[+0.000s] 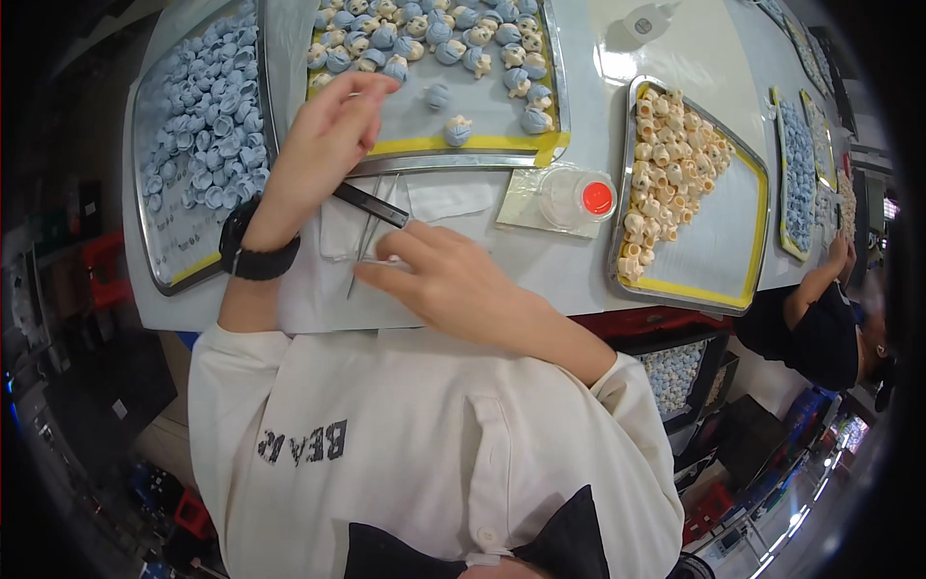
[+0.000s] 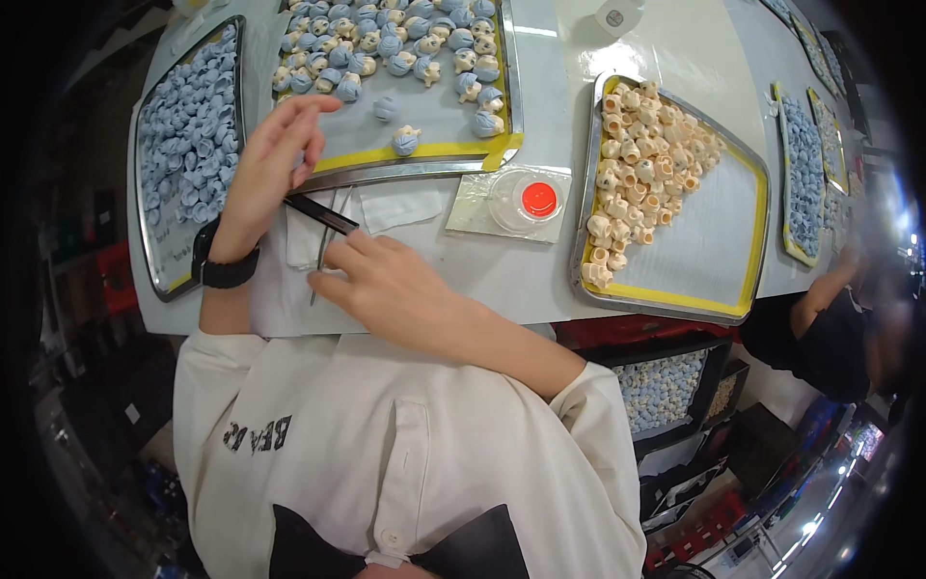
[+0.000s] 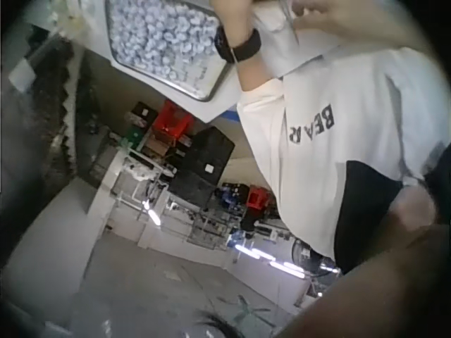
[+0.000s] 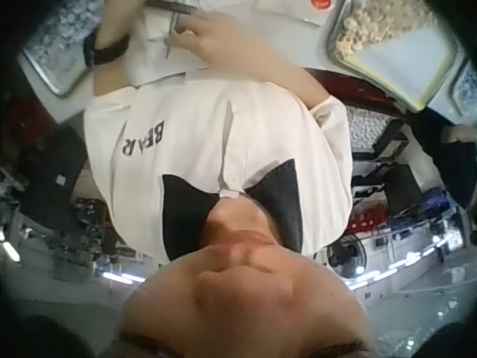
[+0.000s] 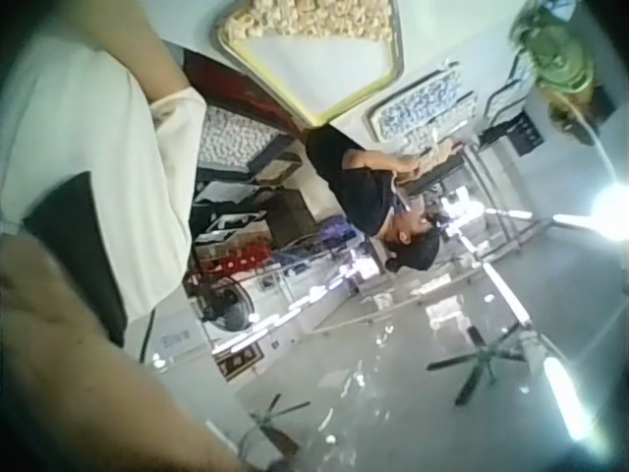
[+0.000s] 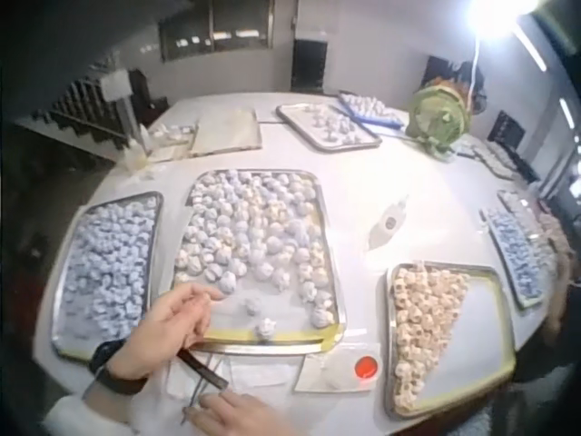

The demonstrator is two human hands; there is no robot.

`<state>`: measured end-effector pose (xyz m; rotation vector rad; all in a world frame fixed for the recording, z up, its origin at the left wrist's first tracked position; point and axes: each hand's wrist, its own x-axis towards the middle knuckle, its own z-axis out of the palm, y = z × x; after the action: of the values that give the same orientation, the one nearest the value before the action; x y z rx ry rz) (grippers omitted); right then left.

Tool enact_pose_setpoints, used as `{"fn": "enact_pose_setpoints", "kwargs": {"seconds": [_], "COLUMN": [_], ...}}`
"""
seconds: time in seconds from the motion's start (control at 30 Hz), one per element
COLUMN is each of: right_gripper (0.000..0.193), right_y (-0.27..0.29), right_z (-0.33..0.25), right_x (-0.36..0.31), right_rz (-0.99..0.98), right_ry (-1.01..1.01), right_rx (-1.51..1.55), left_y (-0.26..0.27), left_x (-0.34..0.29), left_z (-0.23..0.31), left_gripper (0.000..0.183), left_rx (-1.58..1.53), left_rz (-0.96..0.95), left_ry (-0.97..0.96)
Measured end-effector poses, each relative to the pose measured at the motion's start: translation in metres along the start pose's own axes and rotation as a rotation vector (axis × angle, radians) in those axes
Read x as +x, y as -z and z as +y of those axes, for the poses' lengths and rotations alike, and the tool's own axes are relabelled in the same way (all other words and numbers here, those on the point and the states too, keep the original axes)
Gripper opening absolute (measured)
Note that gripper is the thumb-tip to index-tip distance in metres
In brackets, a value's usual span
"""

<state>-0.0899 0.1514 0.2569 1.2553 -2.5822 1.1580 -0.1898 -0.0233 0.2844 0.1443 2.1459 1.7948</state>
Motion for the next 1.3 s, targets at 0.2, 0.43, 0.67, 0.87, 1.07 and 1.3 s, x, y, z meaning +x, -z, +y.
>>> {"fn": "enact_pose_setpoints", "kwargs": {"seconds": [0.2, 0.43, 0.67, 0.87, 1.07, 1.3], "right_gripper": [0.014, 0.009, 0.015, 0.020, 0.030, 0.028], "right_y": [-0.026, -0.029, 0.002, 0.063, 0.038, 0.081], "right_z": [-0.005, 0.006, -0.002, -0.015, 0.000, -0.012], "right_x": [0.024, 0.013, 0.006, -0.037, -0.065, -0.075], "right_rz": [-0.062, 0.087, 0.057, 0.456, 0.328, 0.404], "right_ry": [-0.013, 0.139, 0.313, 0.093, -0.112, -0.118], "right_rx": [-0.332, -0.268, -0.186, 0.105, 0.060, 0.228], "left_y": [0.019, 0.002, -0.009, -0.016, -0.030, -0.030], "left_x": [-0.066, -0.109, -0.110, -0.112, -0.096, -0.089], "left_z": [-0.003, -0.046, -0.043, -0.051, -0.050, -0.046], "left_gripper": [0.023, 0.018, 0.017, 0.018, 0.018, 0.017], "left_rx": [-0.920, -0.577, -0.538, -0.478, -0.398, -0.076], "left_rz": [0.083, 0.138, 0.262, 0.162, 0.124, 0.113], "left_ry": [0.112, 0.103, 0.045, 0.046, 0.107, 0.194]}}
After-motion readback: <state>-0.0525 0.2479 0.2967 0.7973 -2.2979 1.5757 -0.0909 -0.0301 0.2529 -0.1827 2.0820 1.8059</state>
